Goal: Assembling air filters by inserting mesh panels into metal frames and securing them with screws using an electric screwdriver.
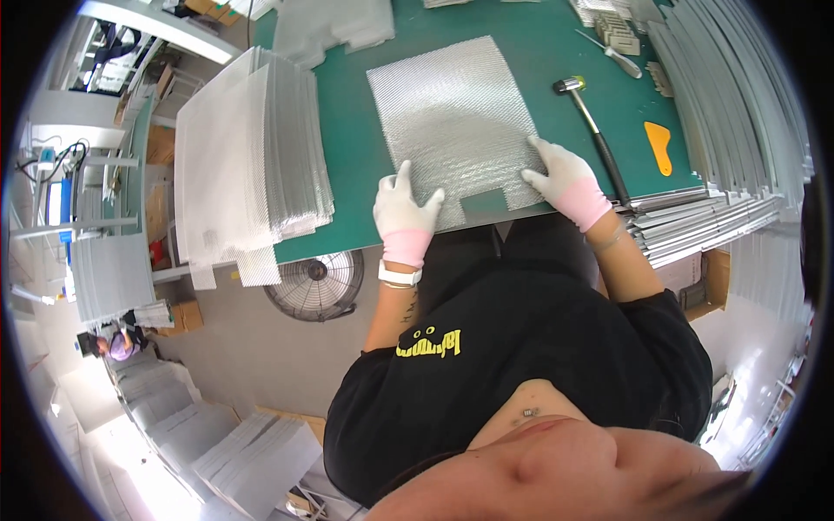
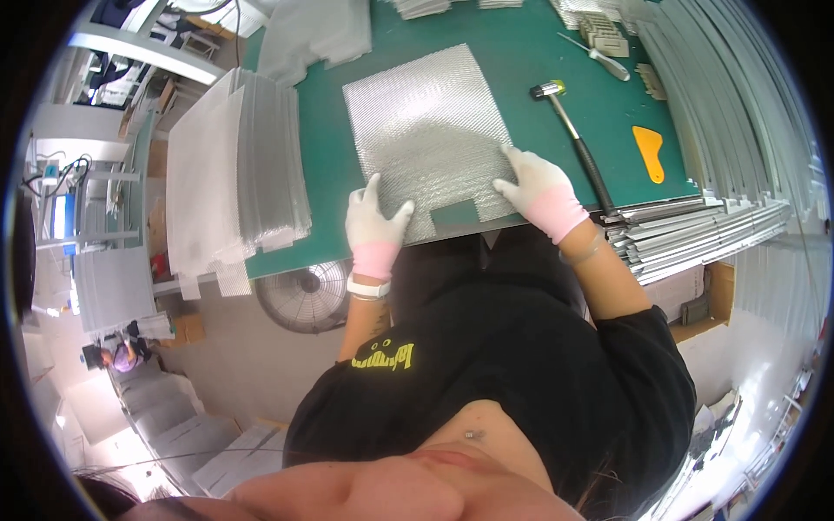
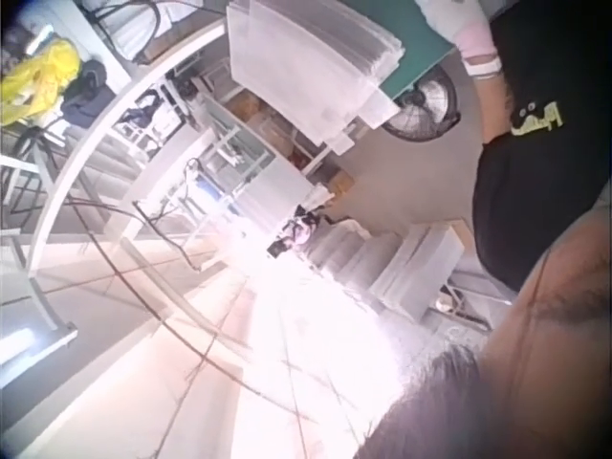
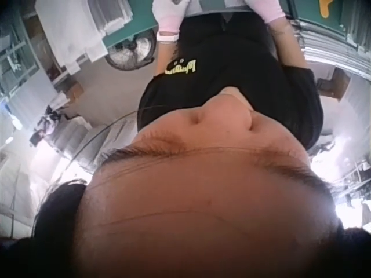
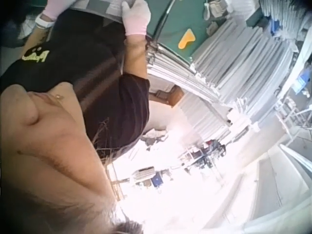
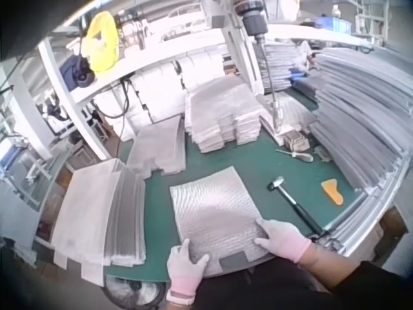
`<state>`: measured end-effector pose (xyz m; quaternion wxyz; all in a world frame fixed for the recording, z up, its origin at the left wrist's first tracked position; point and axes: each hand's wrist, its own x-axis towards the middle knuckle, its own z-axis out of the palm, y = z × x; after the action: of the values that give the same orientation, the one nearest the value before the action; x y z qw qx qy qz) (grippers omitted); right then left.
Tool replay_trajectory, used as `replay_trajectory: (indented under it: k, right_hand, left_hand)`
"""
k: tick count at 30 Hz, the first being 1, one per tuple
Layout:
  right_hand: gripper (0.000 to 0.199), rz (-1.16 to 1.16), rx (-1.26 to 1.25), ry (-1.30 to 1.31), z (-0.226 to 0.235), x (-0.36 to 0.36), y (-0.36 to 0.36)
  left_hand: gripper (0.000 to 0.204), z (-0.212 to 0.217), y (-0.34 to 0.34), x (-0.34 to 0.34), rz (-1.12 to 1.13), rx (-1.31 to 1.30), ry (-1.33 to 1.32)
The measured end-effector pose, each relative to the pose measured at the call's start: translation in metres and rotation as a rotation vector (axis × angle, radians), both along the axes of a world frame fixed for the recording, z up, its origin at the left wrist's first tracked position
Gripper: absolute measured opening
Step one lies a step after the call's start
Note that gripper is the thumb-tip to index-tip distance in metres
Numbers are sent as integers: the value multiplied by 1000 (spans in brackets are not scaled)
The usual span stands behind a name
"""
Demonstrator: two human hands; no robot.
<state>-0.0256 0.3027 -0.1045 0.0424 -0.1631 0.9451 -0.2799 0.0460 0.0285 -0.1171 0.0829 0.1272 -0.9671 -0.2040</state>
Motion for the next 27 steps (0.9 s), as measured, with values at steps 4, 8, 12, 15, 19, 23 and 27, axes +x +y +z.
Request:
replay_trajectory:
  k: [4,8,12,15,19,23,27]
  right_hand:
    - [55,41,50,-35,3,-2,3]
    - [42,104,50,49,16,-31,31]
    - [36,-517,253,343,0,-136,141]
    - [43,-722,544,-136,-11,-186,201]
    - [38,-634,675,-69,-11,-205,193]
    - [42,-865,289,-170,-38,-235,219]
    - [51,-1065,84,-119,-63,-261,222]
  left_hand:
    - [78,4,-2,-5,-15,62,-68]
    - [80,21,1,-11,60,-10,-176]
    - [76,0,-33,-26,-383,-188,-131]
    - [71,4,-30,-25,-408,-170,-177]
    - [67,5,-26,7,-395,-198,-160]
    - [65,8,-24,10,-426,-221,-70]
    - [60,9,-15,22,-356,-119,206]
